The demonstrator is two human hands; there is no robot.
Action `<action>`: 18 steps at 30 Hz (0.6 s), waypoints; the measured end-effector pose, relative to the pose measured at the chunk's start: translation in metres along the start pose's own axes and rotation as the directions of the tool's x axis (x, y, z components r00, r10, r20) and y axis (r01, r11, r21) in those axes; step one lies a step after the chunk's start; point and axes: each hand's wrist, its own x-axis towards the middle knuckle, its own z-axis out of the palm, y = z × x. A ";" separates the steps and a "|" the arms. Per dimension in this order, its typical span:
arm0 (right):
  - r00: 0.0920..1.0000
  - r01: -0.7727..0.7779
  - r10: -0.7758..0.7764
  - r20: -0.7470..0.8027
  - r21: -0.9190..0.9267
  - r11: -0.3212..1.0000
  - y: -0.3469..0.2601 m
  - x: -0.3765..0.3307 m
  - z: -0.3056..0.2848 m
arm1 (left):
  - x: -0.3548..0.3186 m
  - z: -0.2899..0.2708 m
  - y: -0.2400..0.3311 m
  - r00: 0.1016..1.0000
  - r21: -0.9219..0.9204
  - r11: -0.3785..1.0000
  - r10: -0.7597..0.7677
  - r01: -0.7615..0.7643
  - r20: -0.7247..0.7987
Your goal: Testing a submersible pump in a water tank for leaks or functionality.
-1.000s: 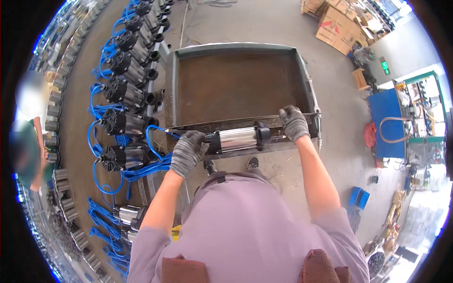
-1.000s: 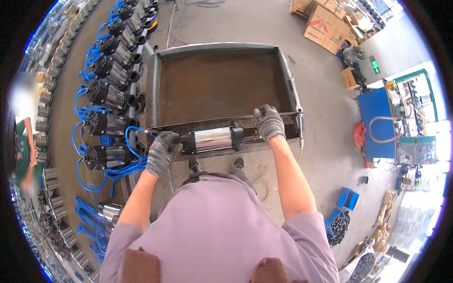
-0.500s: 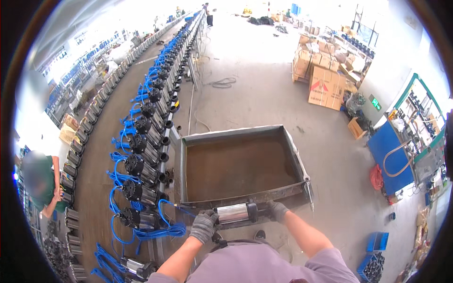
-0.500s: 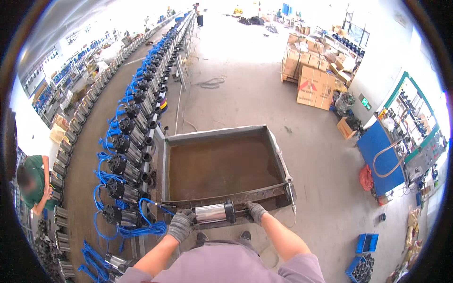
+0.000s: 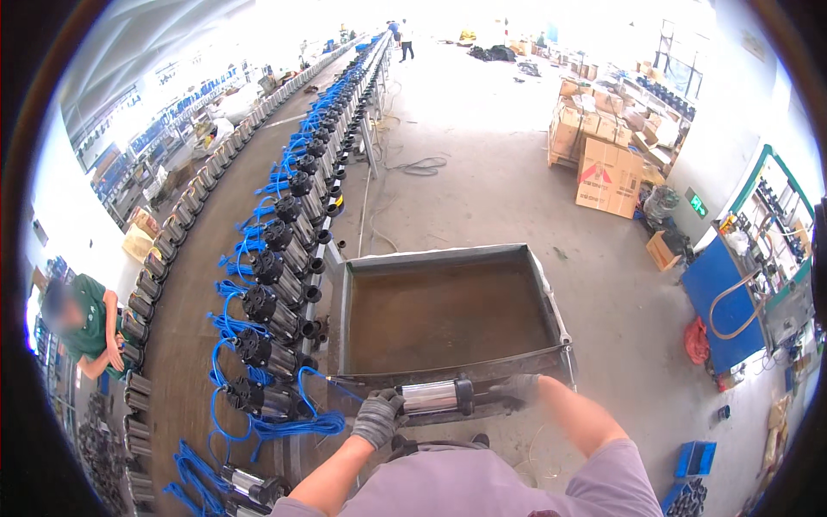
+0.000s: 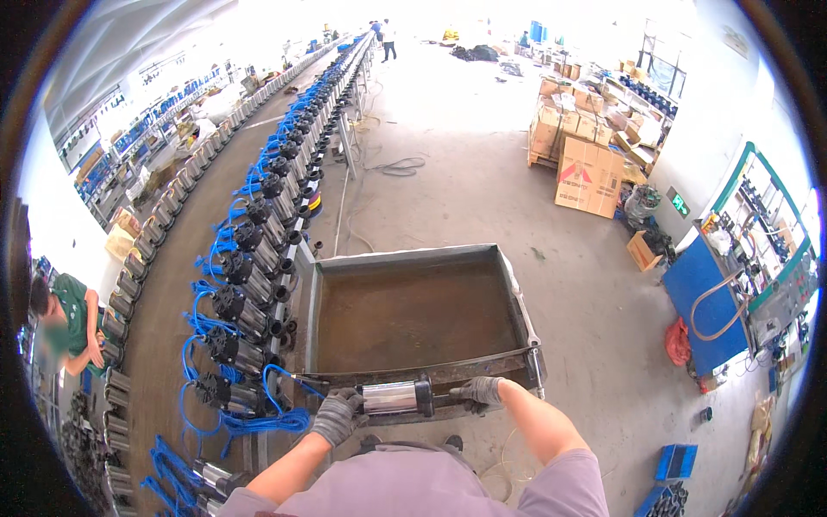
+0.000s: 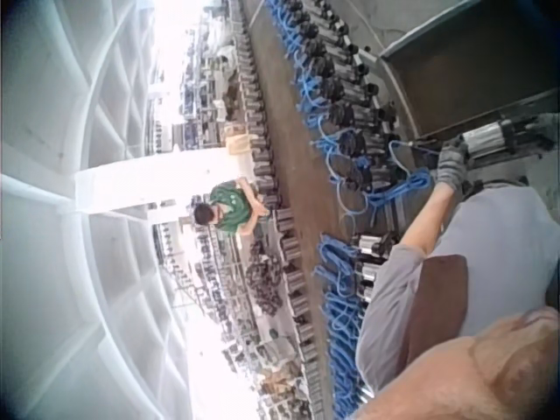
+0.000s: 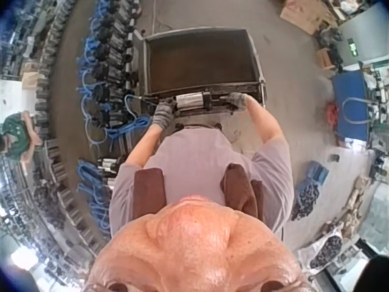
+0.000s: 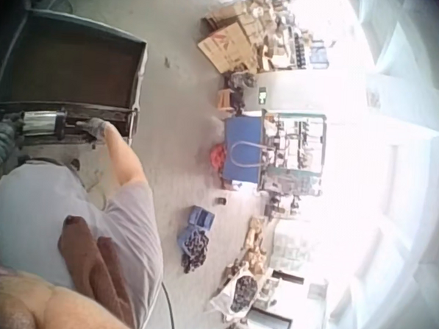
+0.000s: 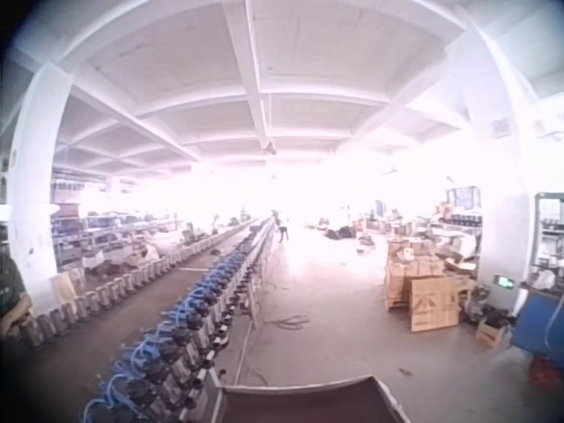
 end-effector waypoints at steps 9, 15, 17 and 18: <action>0.732 -0.022 -0.670 -0.127 -0.986 0.163 0.014 0.006 0.028 | 0.001 0.014 -0.003 0.994 -0.013 1.000 0.018 -0.019 -0.104; 0.744 0.043 -0.638 -0.200 -0.938 0.344 -0.002 -0.007 0.036 | 0.001 0.011 -0.002 0.996 -0.053 0.999 -0.003 -0.002 -0.094; 0.868 0.171 -0.459 -0.188 -0.755 0.633 -0.004 -0.015 0.028 | 0.001 0.011 -0.002 0.998 -0.053 0.999 -0.008 0.005 -0.066; 0.976 0.157 -0.212 -0.059 -0.488 0.859 -0.004 -0.018 0.025 | 0.002 0.010 -0.001 0.997 -0.049 0.999 -0.004 0.000 -0.082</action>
